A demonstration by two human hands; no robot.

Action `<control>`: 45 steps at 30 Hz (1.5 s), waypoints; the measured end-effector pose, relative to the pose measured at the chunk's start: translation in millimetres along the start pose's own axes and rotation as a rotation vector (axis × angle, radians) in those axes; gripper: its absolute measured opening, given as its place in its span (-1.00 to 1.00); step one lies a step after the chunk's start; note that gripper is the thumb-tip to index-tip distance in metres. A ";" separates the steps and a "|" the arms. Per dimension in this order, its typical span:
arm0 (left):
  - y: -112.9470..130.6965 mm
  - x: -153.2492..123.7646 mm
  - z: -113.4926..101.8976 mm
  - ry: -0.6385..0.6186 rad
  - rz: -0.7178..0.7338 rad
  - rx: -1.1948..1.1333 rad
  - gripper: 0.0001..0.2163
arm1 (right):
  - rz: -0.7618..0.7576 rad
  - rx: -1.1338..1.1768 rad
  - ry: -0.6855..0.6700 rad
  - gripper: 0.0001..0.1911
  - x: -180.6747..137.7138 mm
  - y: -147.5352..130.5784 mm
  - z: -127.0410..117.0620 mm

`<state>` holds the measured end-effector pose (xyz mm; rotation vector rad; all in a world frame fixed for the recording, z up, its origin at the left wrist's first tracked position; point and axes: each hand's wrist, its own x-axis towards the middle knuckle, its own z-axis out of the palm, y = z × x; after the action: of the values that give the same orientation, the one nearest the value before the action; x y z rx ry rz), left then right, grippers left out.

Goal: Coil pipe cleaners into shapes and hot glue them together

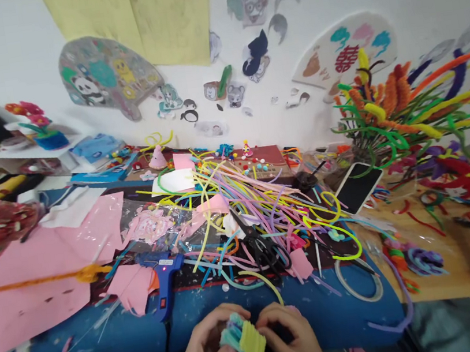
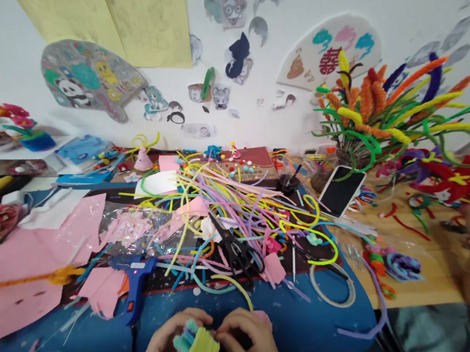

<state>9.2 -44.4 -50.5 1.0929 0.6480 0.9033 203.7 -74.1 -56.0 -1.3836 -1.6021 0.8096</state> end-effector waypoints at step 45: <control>-22.6 -12.6 -5.4 0.226 -0.227 -0.390 -0.61 | -0.280 -0.493 0.221 -0.79 45.0 16.4 1.7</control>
<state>5.1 -57.0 -73.4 0.5621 0.7286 0.9141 207.9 -26.9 -62.9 -1.4706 -1.8336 0.0885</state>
